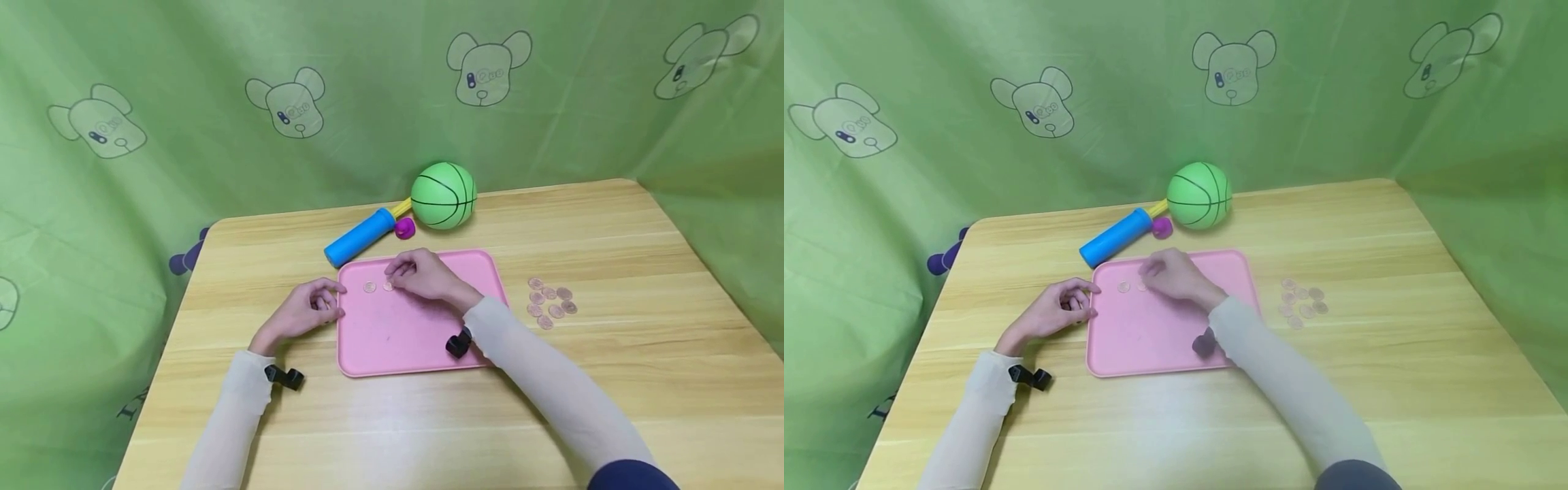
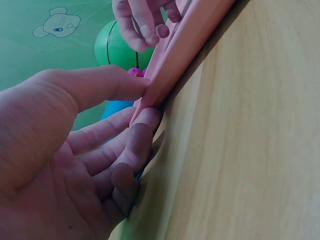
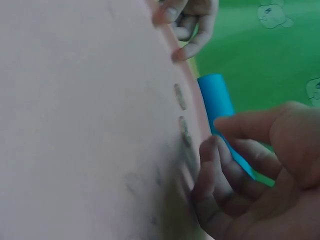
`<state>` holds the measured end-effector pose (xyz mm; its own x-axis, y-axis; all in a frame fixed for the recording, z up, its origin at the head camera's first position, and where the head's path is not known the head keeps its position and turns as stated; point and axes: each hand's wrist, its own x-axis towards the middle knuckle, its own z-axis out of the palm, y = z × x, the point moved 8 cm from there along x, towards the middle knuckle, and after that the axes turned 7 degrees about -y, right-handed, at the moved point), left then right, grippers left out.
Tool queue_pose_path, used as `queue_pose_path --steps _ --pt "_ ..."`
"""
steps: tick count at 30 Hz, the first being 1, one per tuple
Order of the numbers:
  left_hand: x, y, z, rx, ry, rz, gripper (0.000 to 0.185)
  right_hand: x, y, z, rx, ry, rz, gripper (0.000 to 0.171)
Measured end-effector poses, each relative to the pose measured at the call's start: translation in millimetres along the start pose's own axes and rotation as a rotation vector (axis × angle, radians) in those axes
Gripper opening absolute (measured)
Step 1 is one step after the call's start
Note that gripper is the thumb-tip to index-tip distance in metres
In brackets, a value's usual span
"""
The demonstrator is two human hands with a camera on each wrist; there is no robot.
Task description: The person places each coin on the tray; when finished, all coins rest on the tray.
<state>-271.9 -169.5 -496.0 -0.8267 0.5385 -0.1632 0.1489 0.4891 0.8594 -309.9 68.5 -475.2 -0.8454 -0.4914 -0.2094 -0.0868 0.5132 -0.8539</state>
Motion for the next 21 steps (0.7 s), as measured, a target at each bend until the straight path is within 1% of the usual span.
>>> queue_pose_path --steps 4,8,12,17,21 --pt "-0.2 -0.7 -0.4 -0.006 0.003 0.004 0.042 -10.7 -5.2 -1.1 0.076 -0.065 -0.007 0.024" --pt "-0.2 -1.0 0.0 -0.005 0.003 0.009 0.041 -22.4 -8.8 -8.9 0.093 -0.075 -0.024 0.029" --pt "0.0 -1.3 0.4 -0.010 0.002 0.002 0.041 -32.9 -7.1 -23.5 0.060 -0.046 -0.039 0.032" --pt "-0.1 -2.1 0.8 -0.018 -0.002 0.007 0.042 -44.7 2.6 -44.8 0.015 0.010 -0.048 0.031" --pt "0.3 -2.5 0.4 -0.020 -0.002 0.014 0.042 -55.5 11.1 -61.0 0.002 0.051 -0.046 0.031"
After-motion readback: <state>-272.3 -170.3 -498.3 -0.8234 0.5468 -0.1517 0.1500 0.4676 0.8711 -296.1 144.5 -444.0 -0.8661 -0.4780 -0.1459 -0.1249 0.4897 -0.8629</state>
